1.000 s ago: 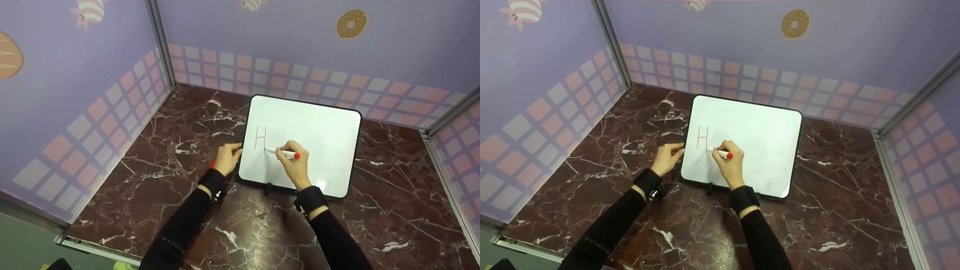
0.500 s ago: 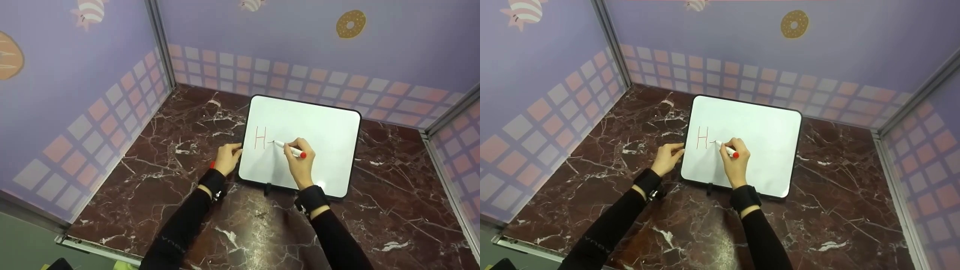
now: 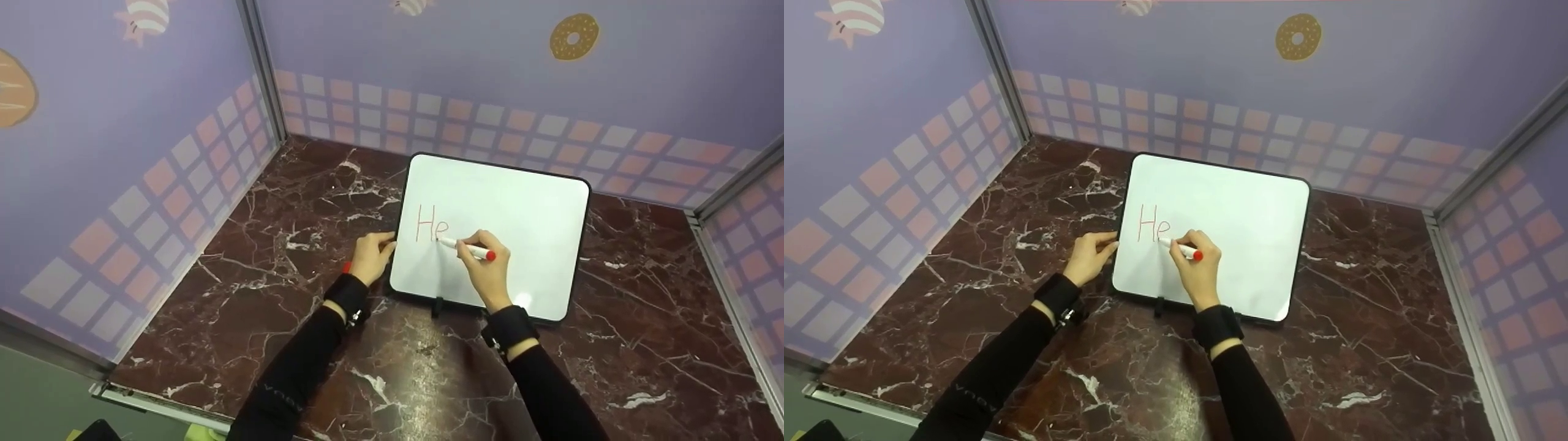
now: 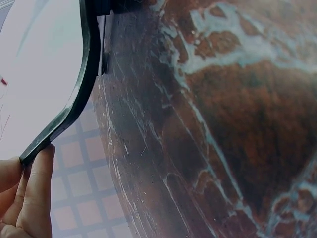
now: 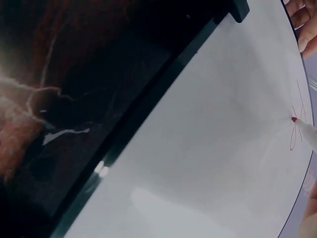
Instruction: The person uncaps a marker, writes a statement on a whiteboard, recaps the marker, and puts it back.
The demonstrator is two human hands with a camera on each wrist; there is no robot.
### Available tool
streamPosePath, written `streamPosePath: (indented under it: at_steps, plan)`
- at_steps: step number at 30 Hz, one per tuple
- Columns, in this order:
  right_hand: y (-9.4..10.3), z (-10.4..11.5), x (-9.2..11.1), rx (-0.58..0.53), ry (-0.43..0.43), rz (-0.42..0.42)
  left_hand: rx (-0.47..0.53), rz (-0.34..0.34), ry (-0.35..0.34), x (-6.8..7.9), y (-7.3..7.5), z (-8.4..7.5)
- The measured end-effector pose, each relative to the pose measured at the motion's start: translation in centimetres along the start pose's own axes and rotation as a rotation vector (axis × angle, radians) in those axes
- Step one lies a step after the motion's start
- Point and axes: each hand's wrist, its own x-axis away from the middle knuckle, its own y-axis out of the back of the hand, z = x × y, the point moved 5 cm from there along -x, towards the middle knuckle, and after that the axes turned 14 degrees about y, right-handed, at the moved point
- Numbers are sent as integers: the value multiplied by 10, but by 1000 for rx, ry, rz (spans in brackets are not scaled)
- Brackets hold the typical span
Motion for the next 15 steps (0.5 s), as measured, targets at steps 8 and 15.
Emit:
streamPosePath:
  at_steps: [8,15]
  plan:
    - [12,-2,0,23,-19,-49,-2,-3,7,0,2,-1]
    - [18,-6,-11,42,-42,-125,5,4,12,2,1,-1]
